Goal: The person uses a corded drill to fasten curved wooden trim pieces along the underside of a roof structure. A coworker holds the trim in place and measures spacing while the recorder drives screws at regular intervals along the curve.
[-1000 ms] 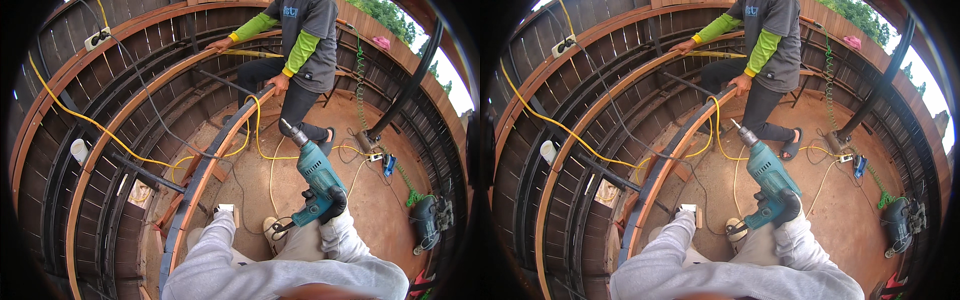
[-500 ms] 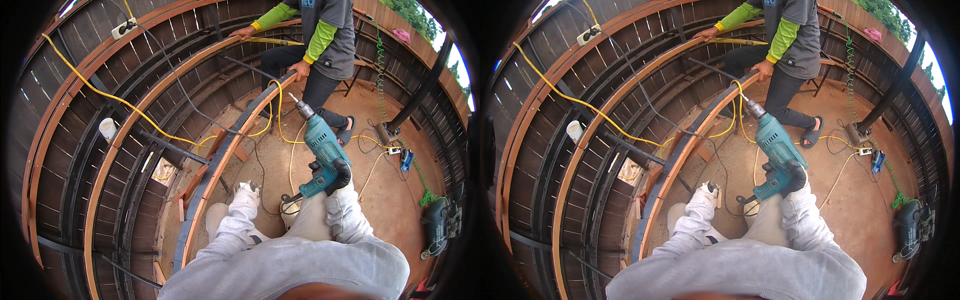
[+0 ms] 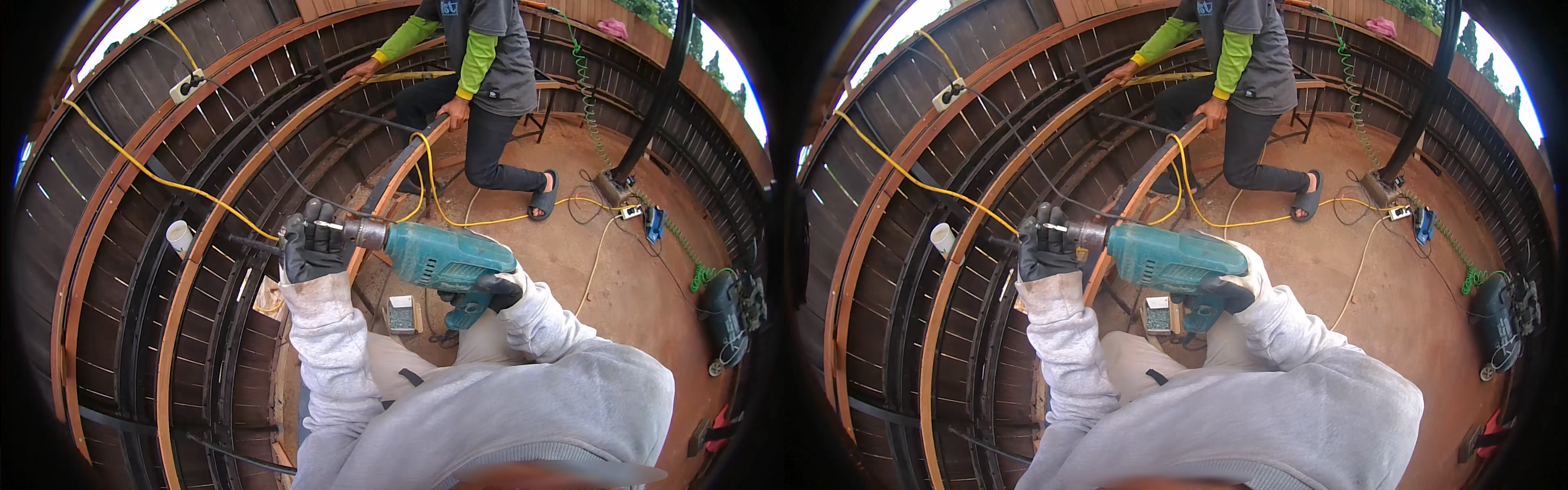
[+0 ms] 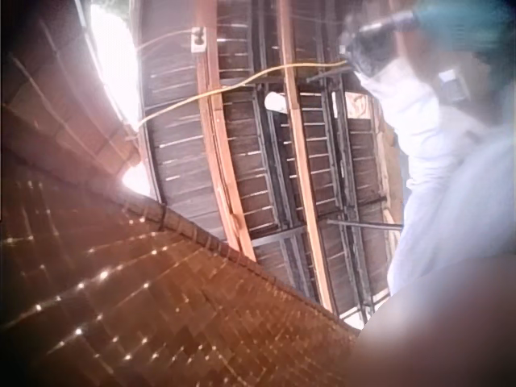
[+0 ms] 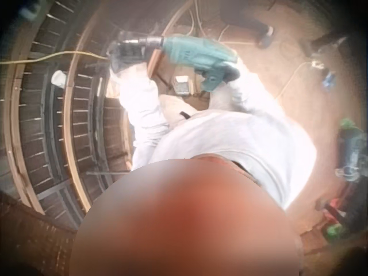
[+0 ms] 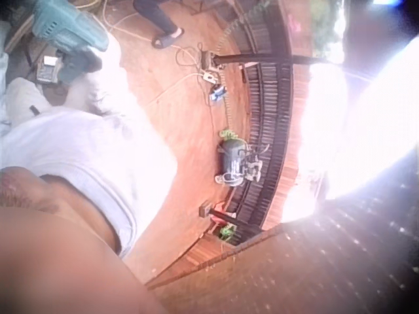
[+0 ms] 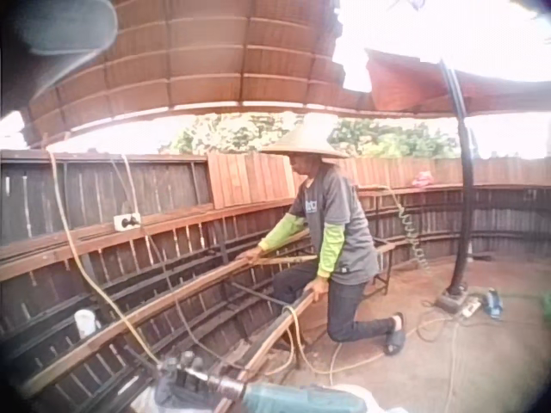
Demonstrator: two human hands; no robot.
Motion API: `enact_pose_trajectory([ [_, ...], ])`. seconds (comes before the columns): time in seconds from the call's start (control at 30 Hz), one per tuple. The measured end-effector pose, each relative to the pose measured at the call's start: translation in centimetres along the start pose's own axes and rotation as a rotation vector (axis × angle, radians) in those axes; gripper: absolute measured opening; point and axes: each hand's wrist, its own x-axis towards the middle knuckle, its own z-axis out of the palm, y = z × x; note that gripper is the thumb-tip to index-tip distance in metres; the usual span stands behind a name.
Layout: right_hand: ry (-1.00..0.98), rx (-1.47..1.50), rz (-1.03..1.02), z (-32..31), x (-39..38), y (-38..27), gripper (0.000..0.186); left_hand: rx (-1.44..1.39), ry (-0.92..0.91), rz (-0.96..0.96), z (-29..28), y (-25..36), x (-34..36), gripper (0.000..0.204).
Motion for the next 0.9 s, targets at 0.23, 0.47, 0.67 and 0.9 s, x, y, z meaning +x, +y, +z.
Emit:
enact_pose_trajectory([
  [0.23, 0.050, -0.116, 0.042, 0.2, 1.2, 0.9, 0.099, -0.068, -0.104, -0.090, 0.2, 1.1, 0.2, 0.033],
  [0.47, -0.006, -0.057, -0.089, -1.1, 3.7, 1.9, 0.105, 0.009, -0.066, -0.084, 0.6, -1.0, 1.1, 0.029],
  [0.67, -0.095, -0.084, -0.096, -4.9, 6.5, 2.8, 0.110, 0.124, -0.002, -0.035, 1.5, -1.8, 2.5, 0.028],
  [0.9, -0.196, -0.315, -0.351, -9.1, 10.8, 3.9, 0.093, 0.296, 0.030, 0.027, 1.9, -3.4, 6.5, 0.025],
])
